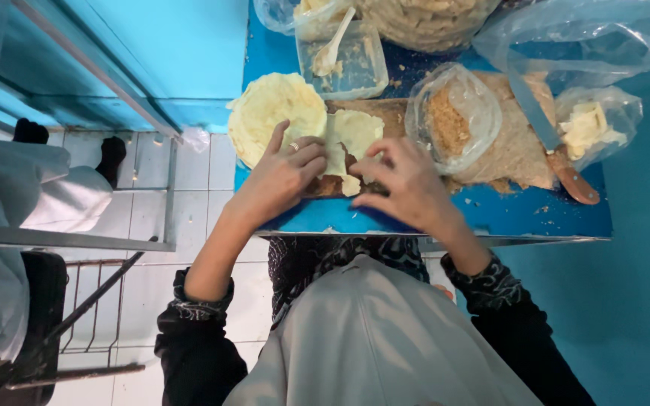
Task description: The person separates thin pale-yellow food sheets, tearing pieces from a round disc by hand and stacking the discs on a wooden board. They use a knife to cut and lift sheet edges, then continue peeling and stacking the sheets on the blue work table.
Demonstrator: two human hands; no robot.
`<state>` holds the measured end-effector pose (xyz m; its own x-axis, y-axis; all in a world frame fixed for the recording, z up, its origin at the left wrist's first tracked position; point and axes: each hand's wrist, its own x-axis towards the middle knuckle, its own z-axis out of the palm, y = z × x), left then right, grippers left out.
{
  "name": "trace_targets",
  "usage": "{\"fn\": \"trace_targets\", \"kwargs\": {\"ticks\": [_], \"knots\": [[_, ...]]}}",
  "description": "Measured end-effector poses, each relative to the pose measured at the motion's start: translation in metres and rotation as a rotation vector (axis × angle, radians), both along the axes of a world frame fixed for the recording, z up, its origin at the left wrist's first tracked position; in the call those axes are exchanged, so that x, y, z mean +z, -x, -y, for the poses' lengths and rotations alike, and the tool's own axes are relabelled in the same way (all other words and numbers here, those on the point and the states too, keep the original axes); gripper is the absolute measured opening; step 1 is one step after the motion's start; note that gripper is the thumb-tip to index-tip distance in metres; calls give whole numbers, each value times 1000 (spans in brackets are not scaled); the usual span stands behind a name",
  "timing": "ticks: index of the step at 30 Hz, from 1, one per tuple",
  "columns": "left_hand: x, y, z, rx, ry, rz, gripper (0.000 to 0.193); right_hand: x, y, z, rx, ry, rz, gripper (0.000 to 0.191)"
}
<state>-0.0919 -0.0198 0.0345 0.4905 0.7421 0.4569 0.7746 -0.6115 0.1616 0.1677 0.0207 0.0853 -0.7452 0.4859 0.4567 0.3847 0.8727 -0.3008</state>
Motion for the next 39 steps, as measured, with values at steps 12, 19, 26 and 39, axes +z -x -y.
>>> {"fn": "trace_targets", "kwargs": {"ticks": [12,19,26,39], "knots": [[-3,-3,7,-4,55,97,18,-13,-5,0,58,-360,51,22],[-1,-12,19,-12,86,132,30,-13,-23,10,23,-102,2,19],[-12,-31,23,47,-51,86,36,-18,-20,3,-80,-184,62,21],[-17,-36,8,189,83,90,23,-17,5,8,-55,6,-46,16]]}}
